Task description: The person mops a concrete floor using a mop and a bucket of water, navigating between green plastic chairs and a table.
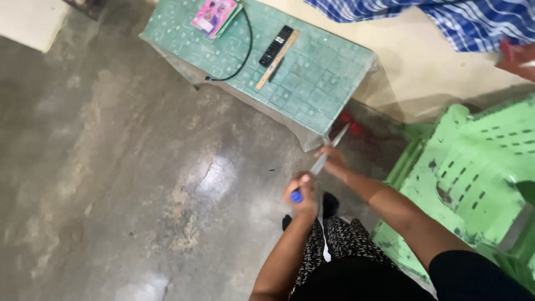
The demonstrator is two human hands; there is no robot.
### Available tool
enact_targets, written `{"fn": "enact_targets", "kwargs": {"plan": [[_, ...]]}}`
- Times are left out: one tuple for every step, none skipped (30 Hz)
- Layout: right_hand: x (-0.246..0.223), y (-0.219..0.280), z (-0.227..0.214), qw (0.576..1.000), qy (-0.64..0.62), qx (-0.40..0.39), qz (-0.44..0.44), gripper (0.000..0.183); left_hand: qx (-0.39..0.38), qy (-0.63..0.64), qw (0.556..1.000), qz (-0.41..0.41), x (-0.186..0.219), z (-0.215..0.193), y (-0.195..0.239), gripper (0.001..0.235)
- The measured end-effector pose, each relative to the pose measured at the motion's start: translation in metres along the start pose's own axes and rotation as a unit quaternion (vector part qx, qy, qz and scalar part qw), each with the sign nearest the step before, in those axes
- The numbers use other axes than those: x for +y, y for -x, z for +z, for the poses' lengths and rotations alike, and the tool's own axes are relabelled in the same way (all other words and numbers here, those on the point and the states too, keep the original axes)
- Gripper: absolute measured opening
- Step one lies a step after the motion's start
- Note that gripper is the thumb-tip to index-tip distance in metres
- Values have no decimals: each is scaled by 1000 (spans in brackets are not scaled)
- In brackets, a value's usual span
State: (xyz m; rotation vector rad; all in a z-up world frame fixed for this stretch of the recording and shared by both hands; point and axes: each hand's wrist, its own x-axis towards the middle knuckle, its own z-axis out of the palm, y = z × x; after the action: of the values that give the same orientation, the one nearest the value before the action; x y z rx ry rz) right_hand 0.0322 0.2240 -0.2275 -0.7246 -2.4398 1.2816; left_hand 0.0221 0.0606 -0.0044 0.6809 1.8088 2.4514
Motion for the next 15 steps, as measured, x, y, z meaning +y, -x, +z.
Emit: {"fn": "enact_targets", "kwargs": {"plan": [[6,-12,-12,997,-48,48,-22,19,16,-35,999,-28,-12,9,0,30],[17,-27,-30,999,-1,-2,-54,22,8,-31,998,-46,-18,12,4,27],[23,-39,-39,994,45,-51,-87,29,1,-26,998,-64,-21,15,8,25],[21,-46,-34,996,15,-37,-85,25,-9,-18,997,-80,-23,18,4,24],[18,-54,-29,996,-15,-22,-83,25,-9,-27,996,-84,-24,15,-5,25],[18,-49,-27,996,-43,-17,-76,26,-2,-37,995,-97,-19,10,-7,26],[18,-38,-25,998,-8,-47,-46,27,4,-47,993,-109,-11,7,-9,27],[14,-30,-18,997,23,-65,-17,27,5,-46,993,-111,0,2,-12,28],[8,-23,-7,995,54,-84,12,28,6,-45,992,-114,17,-3,-8,29],[2,-18,0,996,30,-78,-34,30,6,-41,992,-117,32,-4,-9,30],[-3,-14,6,994,6,-72,-81,31,-18,-69,993,-89,43,-5,-13,31],[-6,4,10,990,-21,-76,-120,32,-38,-102,991,-71,59,-11,-7,31],[-4,17,7,991,-14,-95,-96,33,-58,-135,988,-54,70,-14,0,31],[-3,14,6,991,-10,-106,-81,33,-45,-125,990,-40,67,-10,-2,30],[-3,10,6,991,-6,-118,-65,34,-31,-115,993,-25,60,-1,-1,28]]}}
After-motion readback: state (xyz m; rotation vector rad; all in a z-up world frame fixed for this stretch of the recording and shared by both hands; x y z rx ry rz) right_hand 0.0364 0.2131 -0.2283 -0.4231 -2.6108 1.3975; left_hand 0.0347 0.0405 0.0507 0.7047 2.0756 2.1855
